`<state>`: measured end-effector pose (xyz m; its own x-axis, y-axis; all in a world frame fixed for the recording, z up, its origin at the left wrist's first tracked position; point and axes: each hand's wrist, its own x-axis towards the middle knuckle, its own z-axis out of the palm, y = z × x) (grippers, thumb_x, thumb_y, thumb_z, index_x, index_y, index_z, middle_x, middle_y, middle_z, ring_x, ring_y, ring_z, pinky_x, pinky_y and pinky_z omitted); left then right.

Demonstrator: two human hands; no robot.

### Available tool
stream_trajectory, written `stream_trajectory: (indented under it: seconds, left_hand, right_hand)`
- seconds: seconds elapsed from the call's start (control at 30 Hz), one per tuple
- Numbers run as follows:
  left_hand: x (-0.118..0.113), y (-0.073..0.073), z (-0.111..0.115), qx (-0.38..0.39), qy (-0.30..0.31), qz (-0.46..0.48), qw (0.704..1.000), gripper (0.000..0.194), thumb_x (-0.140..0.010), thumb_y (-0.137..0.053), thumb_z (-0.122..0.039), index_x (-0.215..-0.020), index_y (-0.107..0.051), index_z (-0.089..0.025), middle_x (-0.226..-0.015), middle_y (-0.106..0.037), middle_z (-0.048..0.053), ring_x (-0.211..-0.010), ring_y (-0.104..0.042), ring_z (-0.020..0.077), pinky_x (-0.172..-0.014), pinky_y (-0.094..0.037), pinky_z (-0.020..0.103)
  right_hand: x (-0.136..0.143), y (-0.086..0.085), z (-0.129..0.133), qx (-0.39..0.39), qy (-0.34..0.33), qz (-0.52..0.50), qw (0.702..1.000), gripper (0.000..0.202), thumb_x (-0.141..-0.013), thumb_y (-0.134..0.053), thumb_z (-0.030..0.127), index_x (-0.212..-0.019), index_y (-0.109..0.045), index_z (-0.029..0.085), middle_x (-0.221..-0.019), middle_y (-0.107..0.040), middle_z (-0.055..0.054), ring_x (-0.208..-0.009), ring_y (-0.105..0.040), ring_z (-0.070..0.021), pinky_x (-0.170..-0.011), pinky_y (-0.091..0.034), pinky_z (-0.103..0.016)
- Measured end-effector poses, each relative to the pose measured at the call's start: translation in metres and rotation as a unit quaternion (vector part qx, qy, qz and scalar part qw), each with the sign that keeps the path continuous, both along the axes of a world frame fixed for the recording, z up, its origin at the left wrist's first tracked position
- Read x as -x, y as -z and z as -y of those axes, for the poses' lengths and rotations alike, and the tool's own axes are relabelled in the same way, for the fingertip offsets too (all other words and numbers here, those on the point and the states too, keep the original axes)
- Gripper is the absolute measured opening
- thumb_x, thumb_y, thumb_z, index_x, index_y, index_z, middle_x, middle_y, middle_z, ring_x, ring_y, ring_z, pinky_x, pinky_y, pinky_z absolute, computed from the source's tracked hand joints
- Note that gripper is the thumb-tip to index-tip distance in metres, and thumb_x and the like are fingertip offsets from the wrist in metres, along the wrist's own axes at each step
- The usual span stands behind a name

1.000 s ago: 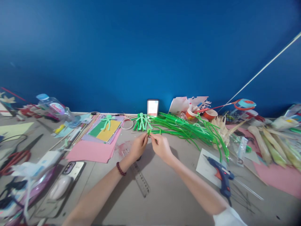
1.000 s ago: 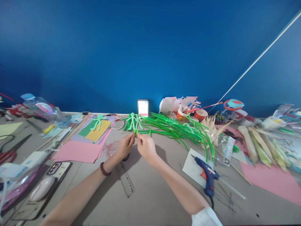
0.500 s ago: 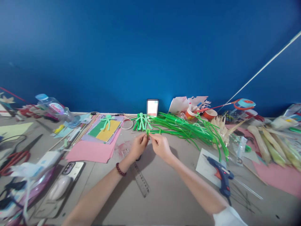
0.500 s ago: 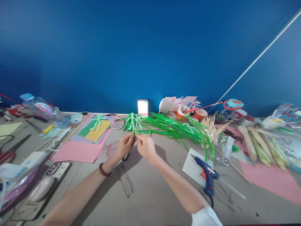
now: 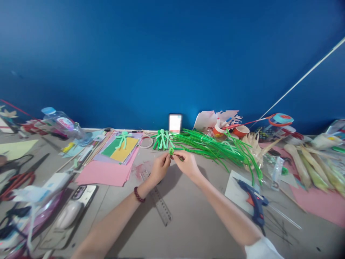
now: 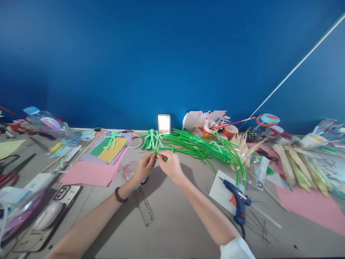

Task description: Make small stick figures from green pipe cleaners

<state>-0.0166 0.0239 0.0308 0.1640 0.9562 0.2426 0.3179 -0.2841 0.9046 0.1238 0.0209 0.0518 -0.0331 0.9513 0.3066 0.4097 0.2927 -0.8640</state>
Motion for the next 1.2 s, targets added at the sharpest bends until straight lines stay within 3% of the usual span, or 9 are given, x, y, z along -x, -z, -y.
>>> stream_trajectory:
  seconds: [0.17, 0.27, 0.4, 0.67, 0.87, 1.07, 1.2]
  left_hand:
    - [0.002, 0.002, 0.004, -0.086, -0.036, -0.118, 0.989, 0.023, -0.089, -0.038, -0.028, -0.073, -0.052, -0.019, -0.062, -0.054, 0.001, -0.057, -0.050, 0.0141, -0.056, -0.035, 0.025]
    - [0.002, 0.005, 0.006, -0.093, -0.063, -0.178, 0.978, 0.022, -0.090, -0.037, -0.027, -0.073, -0.050, -0.020, -0.061, -0.051, 0.001, -0.055, -0.048, 0.0151, -0.053, -0.031, 0.025]
    - [0.002, 0.006, 0.005, -0.093, -0.089, -0.220, 0.967, 0.019, -0.088, -0.038, -0.027, -0.072, -0.047, -0.021, -0.057, -0.047, 0.000, -0.049, -0.042, 0.0149, -0.050, -0.024, 0.026]
    - [0.000, 0.000, 0.004, -0.061, -0.050, -0.086, 0.993, 0.025, -0.086, -0.036, -0.028, -0.062, -0.036, -0.022, -0.053, -0.039, -0.003, -0.051, -0.038, 0.0134, -0.053, -0.027, 0.026]
    - [0.000, 0.007, -0.002, -0.002, 0.000, 0.047, 0.999, 0.034, -0.091, -0.035, -0.038, -0.061, -0.037, -0.020, -0.053, -0.036, -0.005, -0.049, -0.035, 0.0104, -0.051, -0.029, 0.024]
    - [-0.003, 0.014, -0.002, -0.006, 0.007, 0.091, 0.996, 0.040, -0.092, -0.036, -0.049, -0.069, -0.045, -0.019, -0.056, -0.036, -0.005, -0.050, -0.034, 0.0093, -0.050, -0.029, 0.022]
    - [-0.002, 0.015, 0.000, -0.032, -0.003, 0.072, 0.997, 0.040, -0.093, -0.037, -0.047, -0.066, -0.045, -0.018, -0.056, -0.039, -0.004, -0.053, -0.037, 0.0095, -0.053, -0.031, 0.022]
  right_hand:
    - [0.006, -0.004, 0.007, 0.009, 0.029, -0.034, 0.999, 0.017, -0.077, -0.058, 0.029, -0.072, -0.071, 0.018, -0.070, -0.070, -0.003, -0.059, -0.061, -0.0155, -0.058, -0.049, -0.025]
    - [0.010, -0.001, 0.010, -0.002, 0.045, -0.045, 0.998, 0.018, -0.078, -0.057, 0.027, -0.073, -0.071, 0.018, -0.071, -0.071, -0.004, -0.064, -0.063, -0.0173, -0.062, -0.051, -0.027]
    - [0.015, 0.008, 0.011, 0.007, 0.041, -0.070, 0.997, 0.021, -0.079, -0.053, 0.026, -0.081, -0.073, 0.019, -0.087, -0.074, -0.007, -0.081, -0.069, -0.0218, -0.075, -0.054, -0.032]
    - [0.016, 0.019, 0.010, 0.000, 0.027, -0.071, 0.997, 0.025, -0.081, -0.050, 0.025, -0.086, -0.075, 0.020, -0.090, -0.075, -0.008, -0.087, -0.070, -0.0245, -0.081, -0.054, -0.037]
    - [0.012, 0.014, 0.005, 0.019, 0.017, -0.085, 0.996, 0.023, -0.081, -0.053, 0.028, -0.084, -0.074, 0.020, -0.093, -0.075, -0.006, -0.090, -0.068, -0.0230, -0.083, -0.052, -0.034]
    - [0.004, 0.002, 0.003, 0.019, 0.024, -0.087, 0.996, 0.020, -0.077, -0.060, 0.030, -0.089, -0.069, 0.017, -0.077, -0.068, -0.005, -0.068, -0.061, -0.0167, -0.064, -0.050, -0.028]
    - [0.003, -0.003, 0.003, 0.031, -0.013, -0.151, 0.988, 0.022, -0.077, -0.062, 0.035, -0.090, -0.066, 0.018, -0.083, -0.063, -0.005, -0.070, -0.060, -0.0146, -0.060, -0.049, -0.025]
